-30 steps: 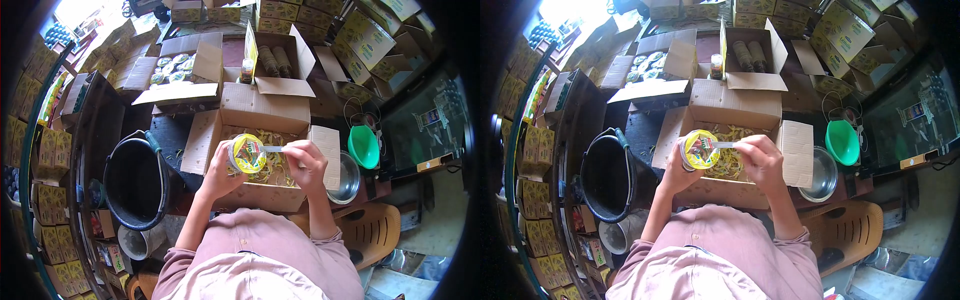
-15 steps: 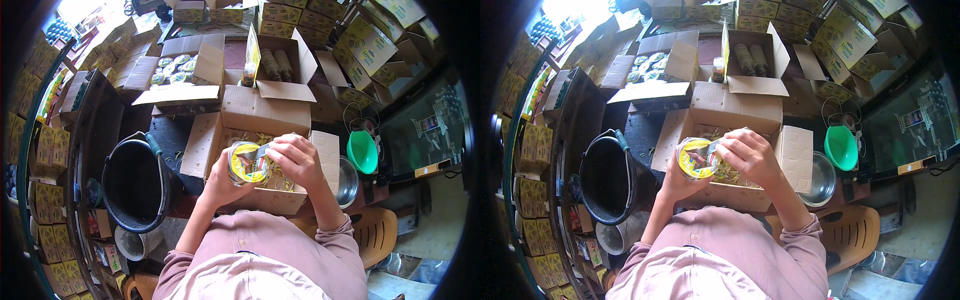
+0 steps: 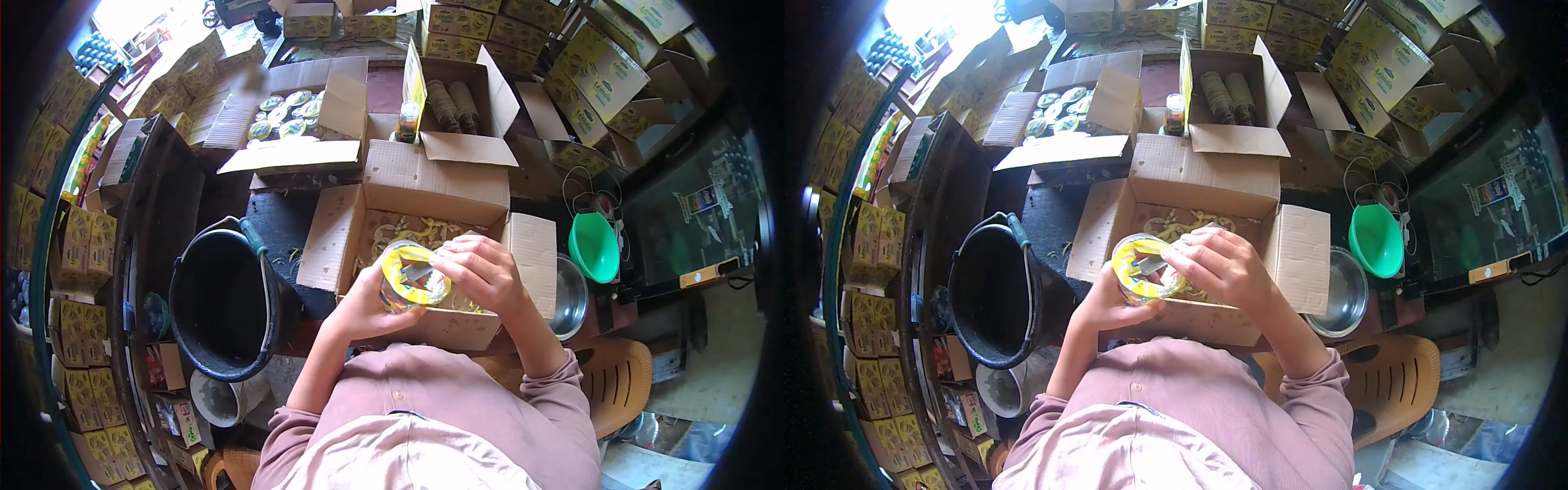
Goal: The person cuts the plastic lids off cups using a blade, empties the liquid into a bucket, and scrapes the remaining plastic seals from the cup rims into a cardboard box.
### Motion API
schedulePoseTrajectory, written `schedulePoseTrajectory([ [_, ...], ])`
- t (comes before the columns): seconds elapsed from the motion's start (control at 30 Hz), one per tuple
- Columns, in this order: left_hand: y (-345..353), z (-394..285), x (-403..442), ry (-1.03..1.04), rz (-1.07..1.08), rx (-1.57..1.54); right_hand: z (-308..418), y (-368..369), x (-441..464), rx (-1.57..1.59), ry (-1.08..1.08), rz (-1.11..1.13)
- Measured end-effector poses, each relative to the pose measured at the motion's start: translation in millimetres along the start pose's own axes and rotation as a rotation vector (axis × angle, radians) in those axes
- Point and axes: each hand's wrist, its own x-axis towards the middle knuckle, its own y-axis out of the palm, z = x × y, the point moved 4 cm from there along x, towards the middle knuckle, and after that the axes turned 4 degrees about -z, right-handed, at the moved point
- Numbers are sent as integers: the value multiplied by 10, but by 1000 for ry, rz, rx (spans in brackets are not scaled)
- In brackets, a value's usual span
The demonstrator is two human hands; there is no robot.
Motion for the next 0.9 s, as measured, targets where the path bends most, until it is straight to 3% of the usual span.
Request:
schedulePoseTrajectory([
  [0.23, 101, -53, -7, -1, 153, -160, 13, -32, -24, 41, 34, -47],
  [0.43, 175, -37, -74, -220, 305, -461, 41, -49, -43, 70, 14, -79],
  [0.63, 264, 104, -54, -144, 573, -589, 67, -46, -62, 80, -28, -122],
  [0.73, 321, 139, -96, -245, 646, -703, 97, -34, -57, 79, -26, -121],
  [0.83, 372, 165, -63, -119, 799, -769, 115, -33, -29, 63, -40, -125],
  [0.9, 431, 150, -81, -165, 876, -1005, 130, -21, -26, 53, -49, -133],
])
